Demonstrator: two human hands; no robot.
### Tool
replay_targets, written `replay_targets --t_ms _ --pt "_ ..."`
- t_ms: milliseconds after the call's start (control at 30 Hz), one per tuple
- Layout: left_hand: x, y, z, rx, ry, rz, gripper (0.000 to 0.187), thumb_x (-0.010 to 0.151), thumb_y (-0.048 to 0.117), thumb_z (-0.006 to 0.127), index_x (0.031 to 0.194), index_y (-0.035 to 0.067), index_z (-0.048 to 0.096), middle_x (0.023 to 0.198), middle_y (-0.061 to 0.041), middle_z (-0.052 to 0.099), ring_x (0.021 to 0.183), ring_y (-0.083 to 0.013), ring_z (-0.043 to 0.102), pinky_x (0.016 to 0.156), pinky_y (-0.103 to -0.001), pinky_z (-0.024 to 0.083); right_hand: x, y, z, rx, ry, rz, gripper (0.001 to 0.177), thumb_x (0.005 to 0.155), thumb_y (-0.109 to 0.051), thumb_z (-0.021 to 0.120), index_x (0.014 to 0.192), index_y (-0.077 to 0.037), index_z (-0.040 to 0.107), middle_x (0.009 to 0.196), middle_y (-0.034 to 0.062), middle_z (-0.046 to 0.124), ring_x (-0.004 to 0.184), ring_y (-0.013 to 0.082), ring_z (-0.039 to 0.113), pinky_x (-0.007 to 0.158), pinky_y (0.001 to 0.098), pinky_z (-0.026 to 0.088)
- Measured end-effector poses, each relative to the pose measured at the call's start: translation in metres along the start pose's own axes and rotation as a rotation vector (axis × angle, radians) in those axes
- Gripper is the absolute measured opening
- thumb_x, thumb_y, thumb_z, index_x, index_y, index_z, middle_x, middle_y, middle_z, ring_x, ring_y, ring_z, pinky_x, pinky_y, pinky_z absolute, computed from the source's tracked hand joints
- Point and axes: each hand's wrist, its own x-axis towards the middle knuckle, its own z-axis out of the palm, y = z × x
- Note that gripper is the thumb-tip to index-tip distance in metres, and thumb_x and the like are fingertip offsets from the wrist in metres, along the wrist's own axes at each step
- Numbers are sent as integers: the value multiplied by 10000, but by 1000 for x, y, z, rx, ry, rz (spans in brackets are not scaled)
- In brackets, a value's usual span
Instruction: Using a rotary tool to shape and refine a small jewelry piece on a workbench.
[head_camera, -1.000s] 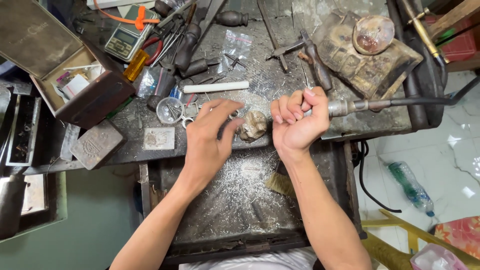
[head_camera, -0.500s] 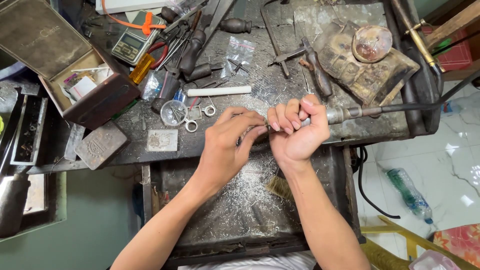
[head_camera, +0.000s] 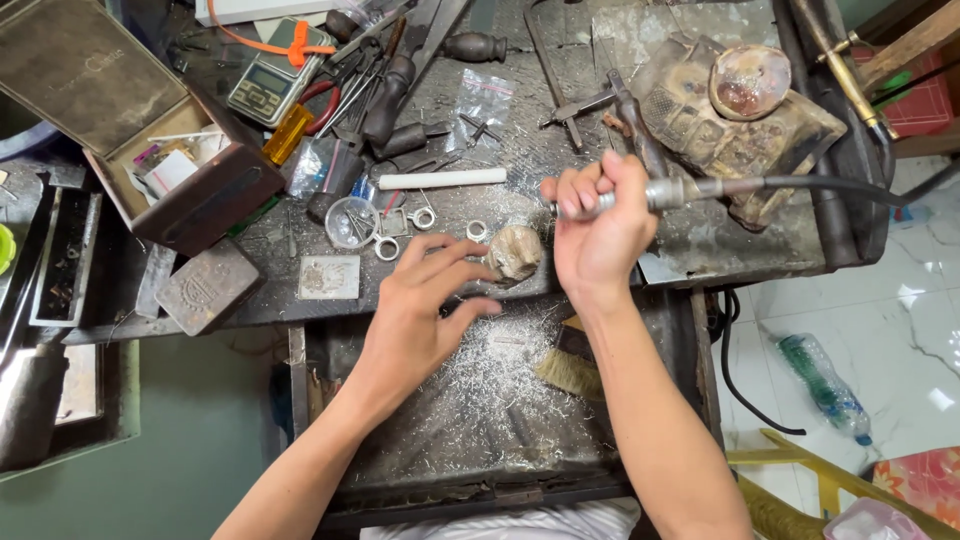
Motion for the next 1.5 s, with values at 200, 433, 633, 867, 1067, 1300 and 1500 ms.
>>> replay_targets --t_ms 200,433,633,867,1067,1300,1500 --pt "29 -42 2 495 134 23 205 1056 169 584 1008 50 744 823 -91 610 903 -215 550 797 -297 510 23 12 18 -178 25 -85 258 984 -106 571 756 -136 453 599 -9 452 558 158 531 759 404 594" --pt "53 -80 0 625 49 10 166 997 176 611 980 110 763 938 -91 674 951 -259 548 796 -354 512 39 28 17 -242 48 -154 269 986 -111 596 741 -99 485 575 23 474 522 171 563 700 419 631" --pt "52 -83 0 559 75 1 194 1038 170 570 1016 97 748 969 -91 671 970 -261 552 797 -365 509 41 32 14 -277 -19 -223 270 998 -114 581 752 -84 471 590 43 479 524 180 556 673 433 632" --pt "48 -71 -2 482 32 4 152 974 142 660 1103 118 737 1021 -81 680 1012 -259 548 850 -348 482 29 15 16 -176 61 -181 286 992 -141 594 741 -99 464 564 21 414 474 168 473 603 419 577" --pt "35 -56 3 162 -233 -7 314 882 97 724 1195 116 713 1119 -101 722 1071 -287 597 933 -377 508 8 -3 14 -76 61 -178 331 971 -150 603 699 -119 418 503 15 275 403 165 335 505 430 492" --pt "40 -40 8 -408 -172 -224 389 923 -23 666 1306 29 618 1162 -210 713 1141 -355 663 1011 -466 536 -2 1 8 -32 43 -212 368 954 -121 572 661 -150 352 469 -1 195 353 155 234 406 402 400" --pt "42 -54 26 -668 -175 -312 285 941 -26 634 1226 -12 643 1202 -274 686 1245 -398 614 1076 -455 501 -8 4 7 -45 3 -251 332 920 -79 545 674 -162 337 468 -15 159 349 137 220 391 364 372"
